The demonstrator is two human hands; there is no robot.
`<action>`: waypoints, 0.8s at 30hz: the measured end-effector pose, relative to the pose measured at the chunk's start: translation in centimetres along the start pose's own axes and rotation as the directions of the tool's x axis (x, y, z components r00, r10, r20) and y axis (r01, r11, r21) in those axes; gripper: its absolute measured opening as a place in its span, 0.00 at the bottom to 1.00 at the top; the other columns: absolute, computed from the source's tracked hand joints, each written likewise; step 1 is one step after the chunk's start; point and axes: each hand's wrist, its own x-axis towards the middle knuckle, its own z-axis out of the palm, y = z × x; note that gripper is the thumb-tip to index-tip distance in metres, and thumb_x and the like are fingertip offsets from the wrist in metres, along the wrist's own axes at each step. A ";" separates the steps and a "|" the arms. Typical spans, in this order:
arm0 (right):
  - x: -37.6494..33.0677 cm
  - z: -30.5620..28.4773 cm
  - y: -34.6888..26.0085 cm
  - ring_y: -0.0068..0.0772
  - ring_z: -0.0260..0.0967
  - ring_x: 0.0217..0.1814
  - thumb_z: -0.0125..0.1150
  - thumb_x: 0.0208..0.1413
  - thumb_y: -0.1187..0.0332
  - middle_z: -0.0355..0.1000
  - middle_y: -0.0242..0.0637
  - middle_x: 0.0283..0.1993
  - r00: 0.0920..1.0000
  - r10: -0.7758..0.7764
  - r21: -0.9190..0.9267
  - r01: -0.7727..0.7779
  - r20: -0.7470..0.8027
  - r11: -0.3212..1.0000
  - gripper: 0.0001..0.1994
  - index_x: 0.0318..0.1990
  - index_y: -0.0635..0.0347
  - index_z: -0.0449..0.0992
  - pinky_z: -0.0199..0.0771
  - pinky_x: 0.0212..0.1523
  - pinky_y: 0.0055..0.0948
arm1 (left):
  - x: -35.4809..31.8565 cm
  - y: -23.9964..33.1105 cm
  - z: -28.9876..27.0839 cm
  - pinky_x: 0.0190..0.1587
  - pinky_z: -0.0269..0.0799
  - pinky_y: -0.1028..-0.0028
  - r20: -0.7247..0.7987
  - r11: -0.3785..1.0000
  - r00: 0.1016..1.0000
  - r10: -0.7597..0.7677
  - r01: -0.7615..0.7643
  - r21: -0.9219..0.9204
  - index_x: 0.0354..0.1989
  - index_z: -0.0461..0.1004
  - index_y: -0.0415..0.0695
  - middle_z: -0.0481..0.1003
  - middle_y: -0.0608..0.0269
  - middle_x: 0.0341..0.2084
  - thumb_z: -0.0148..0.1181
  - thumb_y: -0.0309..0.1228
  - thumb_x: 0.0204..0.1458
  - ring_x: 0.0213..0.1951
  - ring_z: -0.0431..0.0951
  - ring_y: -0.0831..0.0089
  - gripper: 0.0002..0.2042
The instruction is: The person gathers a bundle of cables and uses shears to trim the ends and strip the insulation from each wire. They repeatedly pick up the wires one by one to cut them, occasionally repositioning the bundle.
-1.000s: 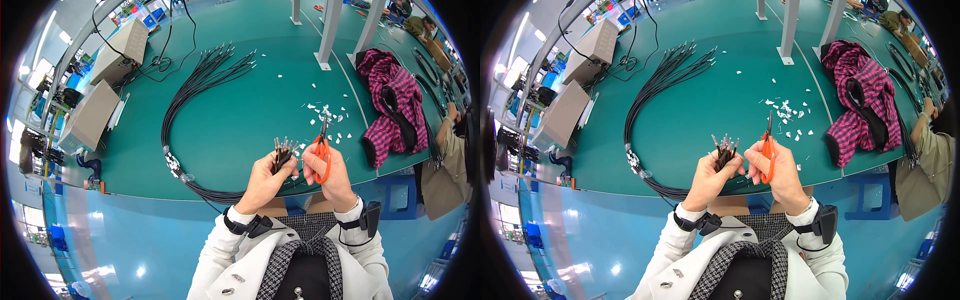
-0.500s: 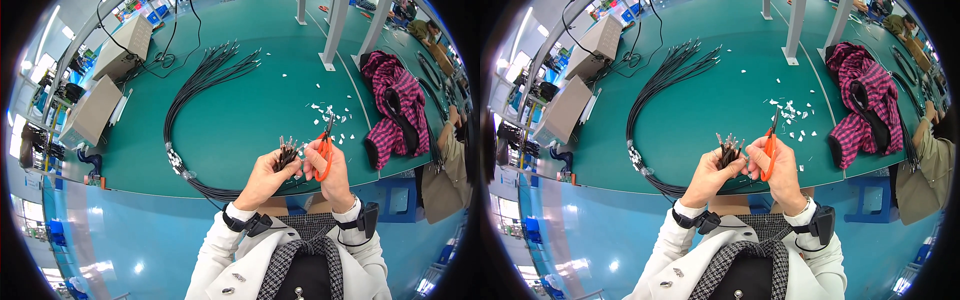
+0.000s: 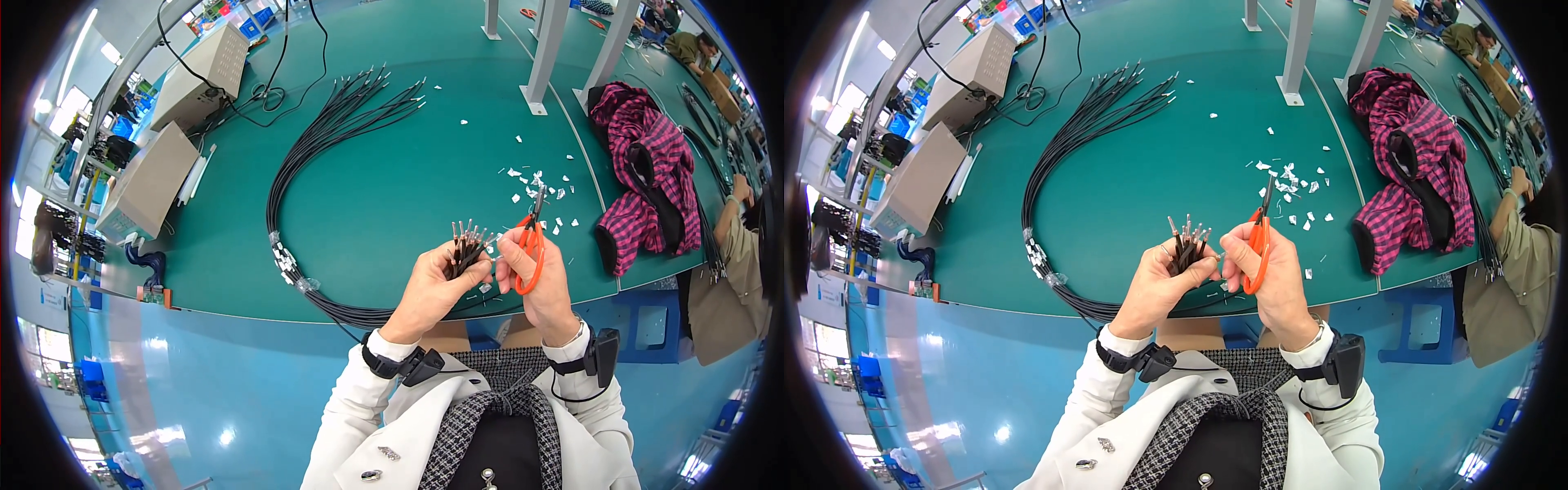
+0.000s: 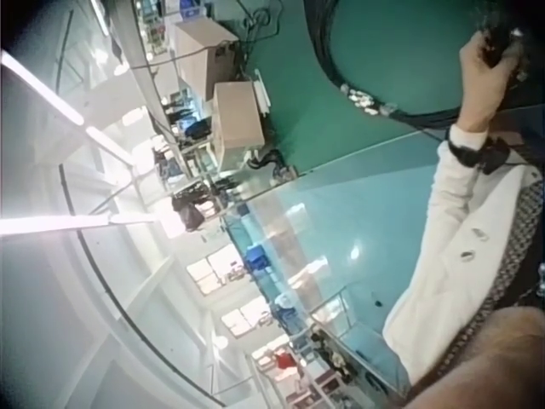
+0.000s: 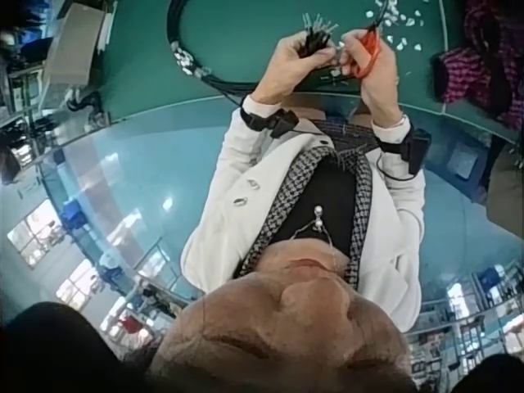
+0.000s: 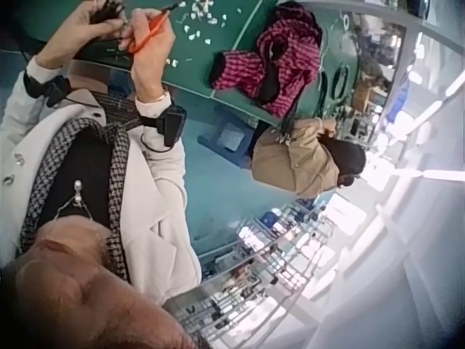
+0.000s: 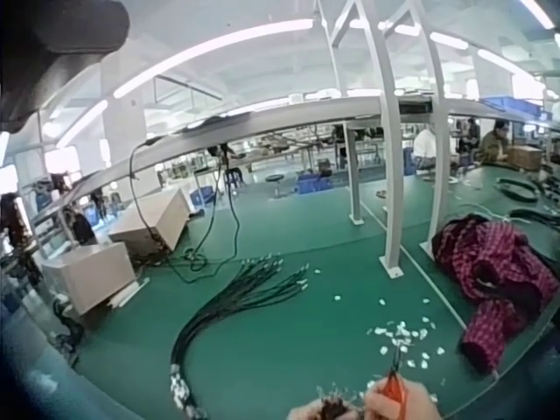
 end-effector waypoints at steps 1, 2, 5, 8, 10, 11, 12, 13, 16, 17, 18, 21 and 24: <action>-0.1 0.1 0.0 0.20 0.65 0.19 0.57 0.58 0.67 0.68 0.32 0.22 1.000 0.008 0.009 -0.008 0.003 1.000 0.08 0.37 0.64 0.70 0.64 0.19 0.18 | 0.0 0.0 0.0 0.34 0.66 0.81 -0.001 1.000 1.000 0.000 0.000 0.000 0.36 0.72 0.38 0.74 0.66 0.25 0.59 0.29 0.54 0.29 0.70 0.83 0.07; -0.2 0.1 0.1 0.20 0.64 0.19 0.57 0.58 0.67 0.68 0.32 0.22 1.000 0.015 0.018 -0.015 0.005 1.000 0.08 0.37 0.64 0.70 0.64 0.19 0.18 | 0.0 0.0 0.1 0.33 0.65 0.81 -0.008 1.000 1.000 0.000 0.000 0.001 0.36 0.72 0.38 0.74 0.66 0.25 0.59 0.29 0.54 0.29 0.70 0.83 0.07; -0.4 -0.2 0.2 0.20 0.64 0.19 0.57 0.58 0.66 0.68 0.32 0.22 0.999 0.034 -0.006 -0.034 0.005 0.999 0.08 0.36 0.63 0.70 0.64 0.20 0.18 | 0.0 0.0 0.1 0.33 0.65 0.81 -0.023 1.000 1.000 0.001 -0.001 0.002 0.36 0.72 0.38 0.74 0.67 0.26 0.59 0.29 0.54 0.28 0.69 0.83 0.07; -0.4 -0.2 0.2 0.20 0.64 0.19 0.57 0.58 0.66 0.68 0.32 0.21 0.999 0.040 -0.011 -0.040 -0.003 0.999 0.09 0.36 0.63 0.70 0.63 0.20 0.18 | 0.0 -0.1 0.0 0.32 0.64 0.81 -0.034 0.999 0.999 -0.001 0.002 0.043 0.37 0.72 0.38 0.74 0.67 0.26 0.59 0.29 0.54 0.27 0.67 0.84 0.07; -0.2 -0.2 0.1 0.20 0.63 0.19 0.57 0.58 0.65 0.68 0.32 0.21 0.999 0.036 0.002 -0.036 -0.022 0.999 0.09 0.36 0.63 0.70 0.63 0.20 0.18 | 0.0 -0.1 -0.1 0.31 0.63 0.81 -0.033 0.999 0.999 -0.004 0.005 0.047 0.36 0.72 0.38 0.74 0.68 0.25 0.59 0.29 0.54 0.27 0.67 0.84 0.07; -0.1 -0.1 0.1 0.20 0.63 0.19 0.57 0.58 0.65 0.68 0.32 0.21 0.999 0.036 0.002 -0.036 -0.021 0.999 0.09 0.36 0.63 0.70 0.63 0.20 0.18 | 0.0 -0.1 -0.2 0.31 0.63 0.82 -0.030 0.999 1.000 -0.008 0.009 0.050 0.36 0.73 0.38 0.74 0.68 0.25 0.59 0.29 0.54 0.26 0.66 0.84 0.07; 0.0 -0.1 0.0 0.20 0.63 0.19 0.57 0.58 0.65 0.68 0.32 0.21 0.999 0.034 0.013 -0.033 -0.021 0.999 0.09 0.35 0.62 0.70 0.63 0.20 0.18 | 0.1 -0.2 -0.2 0.30 0.62 0.82 -0.028 0.999 1.000 -0.011 0.013 0.053 0.36 0.73 0.38 0.74 0.68 0.25 0.59 0.29 0.54 0.26 0.66 0.85 0.07; 0.0 0.0 -0.1 0.20 0.63 0.19 0.56 0.58 0.65 0.68 0.32 0.21 0.999 0.031 0.024 -0.030 -0.021 0.999 0.09 0.35 0.62 0.70 0.63 0.20 0.19 | 0.1 -0.1 -0.2 0.30 0.62 0.82 -0.029 0.999 1.000 -0.011 0.012 0.052 0.36 0.73 0.38 0.74 0.68 0.25 0.59 0.29 0.54 0.26 0.66 0.85 0.07; 0.1 0.0 -0.1 0.21 0.63 0.19 0.56 0.59 0.65 0.68 0.32 0.21 0.999 0.037 0.035 -0.036 -0.016 0.999 0.09 0.35 0.62 0.70 0.63 0.20 0.19 | 0.1 0.1 -0.1 0.30 0.62 0.82 -0.023 1.000 1.000 -0.011 0.012 0.023 0.35 0.73 0.39 0.74 0.68 0.24 0.59 0.30 0.54 0.26 0.66 0.85 0.07; 0.0 0.0 0.0 0.21 0.63 0.19 0.56 0.59 0.65 0.67 0.32 0.21 0.999 0.046 0.036 -0.045 -0.011 0.998 0.09 0.35 0.62 0.70 0.63 0.20 0.19 | 0.1 0.1 -0.1 0.30 0.62 0.82 -0.024 1.000 1.000 -0.011 0.011 0.022 0.35 0.73 0.39 0.74 0.68 0.24 0.59 0.30 0.54 0.26 0.66 0.85 0.07; 0.0 0.0 0.0 0.21 0.63 0.19 0.56 0.59 0.64 0.67 0.32 0.21 0.998 0.055 0.037 -0.054 -0.006 0.998 0.09 0.35 0.62 0.70 0.63 0.20 0.19 | 0.0 0.0 0.0 0.30 0.62 0.82 -0.037 1.000 0.999 -0.005 0.006 0.018 0.34 0.74 0.39 0.74 0.68 0.24 0.59 0.30 0.54 0.25 0.66 0.85 0.07; -0.2 0.0 0.2 0.20 0.64 0.18 0.57 0.58 0.64 0.68 0.32 0.21 0.998 0.063 0.035 -0.063 0.006 0.997 0.09 0.35 0.62 0.70 0.64 0.21 0.18 | 0.0 -0.1 0.0 0.29 0.62 0.82 -0.067 1.000 0.998 0.009 -0.008 0.010 0.34 0.74 0.39 0.74 0.68 0.24 0.60 0.30 0.54 0.25 0.66 0.85 0.07; -0.3 -0.3 0.2 0.20 0.64 0.19 0.56 0.59 0.63 0.68 0.32 0.22 0.998 0.060 0.008 -0.060 0.019 0.998 0.11 0.36 0.63 0.70 0.64 0.21 0.18 | 0.0 0.0 0.0 0.29 0.62 0.82 -0.071 1.000 0.997 0.023 -0.022 0.013 0.34 0.74 0.39 0.73 0.69 0.23 0.60 0.30 0.53 0.25 0.66 0.85 0.07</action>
